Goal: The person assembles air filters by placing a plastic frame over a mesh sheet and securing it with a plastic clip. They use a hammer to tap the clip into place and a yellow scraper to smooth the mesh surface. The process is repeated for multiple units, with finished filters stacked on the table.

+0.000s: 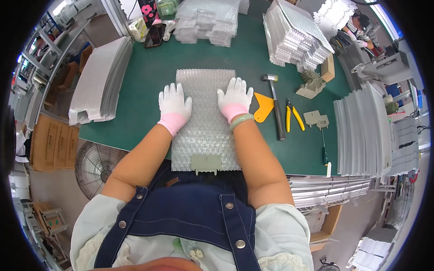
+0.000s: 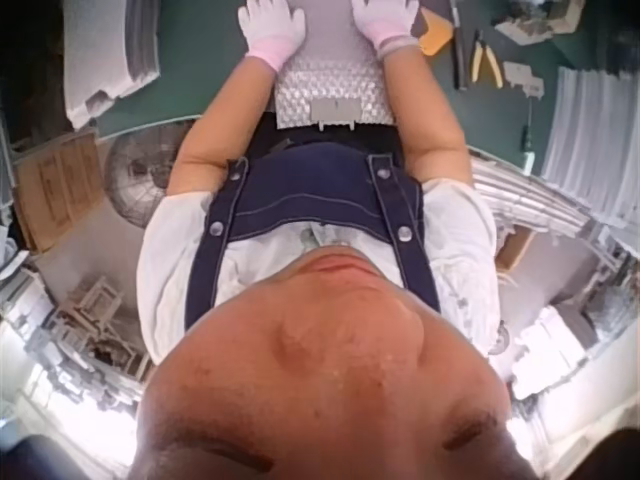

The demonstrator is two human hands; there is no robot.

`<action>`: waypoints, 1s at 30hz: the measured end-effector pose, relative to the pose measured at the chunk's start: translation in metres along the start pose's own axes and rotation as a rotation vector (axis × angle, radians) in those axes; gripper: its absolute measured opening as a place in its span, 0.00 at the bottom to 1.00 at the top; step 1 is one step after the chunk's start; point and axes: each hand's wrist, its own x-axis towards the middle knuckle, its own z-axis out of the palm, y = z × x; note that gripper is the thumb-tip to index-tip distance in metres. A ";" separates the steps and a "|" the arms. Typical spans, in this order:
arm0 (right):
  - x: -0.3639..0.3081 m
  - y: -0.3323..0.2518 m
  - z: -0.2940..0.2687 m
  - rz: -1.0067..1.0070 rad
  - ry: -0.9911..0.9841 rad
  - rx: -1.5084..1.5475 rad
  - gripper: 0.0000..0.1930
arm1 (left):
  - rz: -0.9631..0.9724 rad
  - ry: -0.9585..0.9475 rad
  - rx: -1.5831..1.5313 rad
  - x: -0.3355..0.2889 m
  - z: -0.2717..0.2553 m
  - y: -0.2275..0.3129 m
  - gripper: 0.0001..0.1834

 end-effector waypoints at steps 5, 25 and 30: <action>-0.001 -0.004 -0.016 -0.019 -0.115 0.054 0.43 | 0.031 -0.021 -0.128 0.000 -0.002 0.001 0.36; -0.121 0.109 -0.119 -0.042 0.744 0.532 0.22 | 0.161 -0.189 0.227 0.030 0.019 -0.005 0.41; -0.309 0.317 -0.040 1.100 0.852 0.136 0.18 | 0.156 -0.446 0.421 0.050 -0.032 0.026 0.43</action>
